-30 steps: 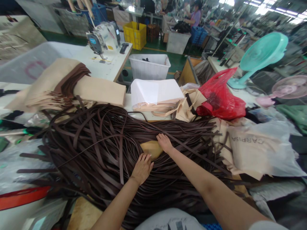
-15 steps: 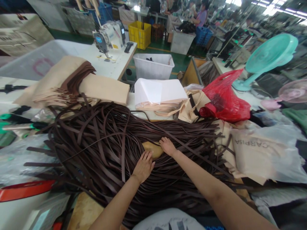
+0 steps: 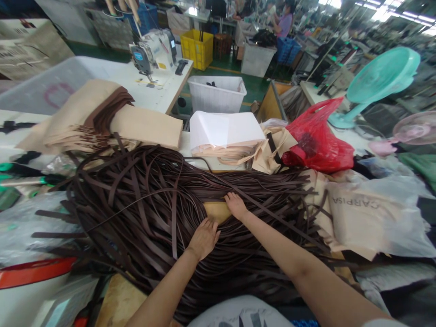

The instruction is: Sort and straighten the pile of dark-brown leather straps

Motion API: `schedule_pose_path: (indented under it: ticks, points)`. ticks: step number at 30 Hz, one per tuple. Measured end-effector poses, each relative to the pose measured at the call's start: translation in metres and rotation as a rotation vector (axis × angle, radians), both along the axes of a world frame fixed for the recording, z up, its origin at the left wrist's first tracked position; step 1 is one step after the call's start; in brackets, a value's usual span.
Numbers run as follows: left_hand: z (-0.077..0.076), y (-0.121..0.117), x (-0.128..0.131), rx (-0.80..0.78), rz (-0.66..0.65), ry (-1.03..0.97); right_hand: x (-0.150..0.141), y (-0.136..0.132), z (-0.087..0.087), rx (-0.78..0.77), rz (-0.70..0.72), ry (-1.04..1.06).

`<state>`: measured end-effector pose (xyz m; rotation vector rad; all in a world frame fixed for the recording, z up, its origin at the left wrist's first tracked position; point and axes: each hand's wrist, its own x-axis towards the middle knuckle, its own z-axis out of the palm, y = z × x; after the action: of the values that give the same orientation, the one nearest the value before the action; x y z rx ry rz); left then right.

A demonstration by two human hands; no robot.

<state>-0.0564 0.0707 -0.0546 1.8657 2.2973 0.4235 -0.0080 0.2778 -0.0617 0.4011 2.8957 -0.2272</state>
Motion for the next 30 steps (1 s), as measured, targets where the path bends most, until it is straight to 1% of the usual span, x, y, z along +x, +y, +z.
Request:
schedule_pose_path:
  ticks: [3, 6, 8, 10, 13, 15, 18, 20, 23, 26, 30]
  points:
    - [0.001, 0.001, 0.002, 0.001, 0.008, -0.008, 0.002, 0.004, -0.006, -0.025, 0.034, -0.007]
    - [0.002, 0.001, 0.002, 0.016, 0.026, -0.012, 0.014, 0.002, -0.007, -0.069, 0.069, -0.016]
    - [0.003, 0.001, 0.001, 0.031, 0.031, -0.012, 0.024, -0.002, -0.006, -0.107, 0.095, -0.018]
    - [0.002, 0.001, 0.0, 0.042, 0.019, -0.013, 0.031, -0.008, -0.002, -0.164, 0.157, -0.03]
    - [0.0, 0.004, -0.002, 0.041, -0.023, -0.017, 0.03, -0.014, 0.005, -0.228, 0.259, -0.057]
    - [0.0, 0.005, -0.003, 0.027, -0.048, -0.019, 0.019, -0.011, 0.008, -0.19, 0.227, -0.04]
    - [0.002, 0.006, -0.002, 0.007, -0.062, -0.022, -0.002, 0.0, 0.009, -0.051, 0.061, 0.037]
    - [0.003, 0.007, -0.001, -0.001, -0.048, -0.021, -0.014, 0.007, 0.007, 0.013, -0.007, 0.073]
    - [0.003, 0.008, 0.001, -0.014, -0.012, -0.019, -0.019, 0.01, 0.001, 0.033, 0.012, 0.087]
    - [0.002, 0.009, 0.001, -0.024, -0.008, -0.021, -0.014, 0.007, -0.003, 0.025, 0.056, 0.091]
    - [0.002, 0.01, 0.0, -0.021, -0.016, -0.026, -0.006, 0.005, -0.005, 0.015, 0.048, 0.101]
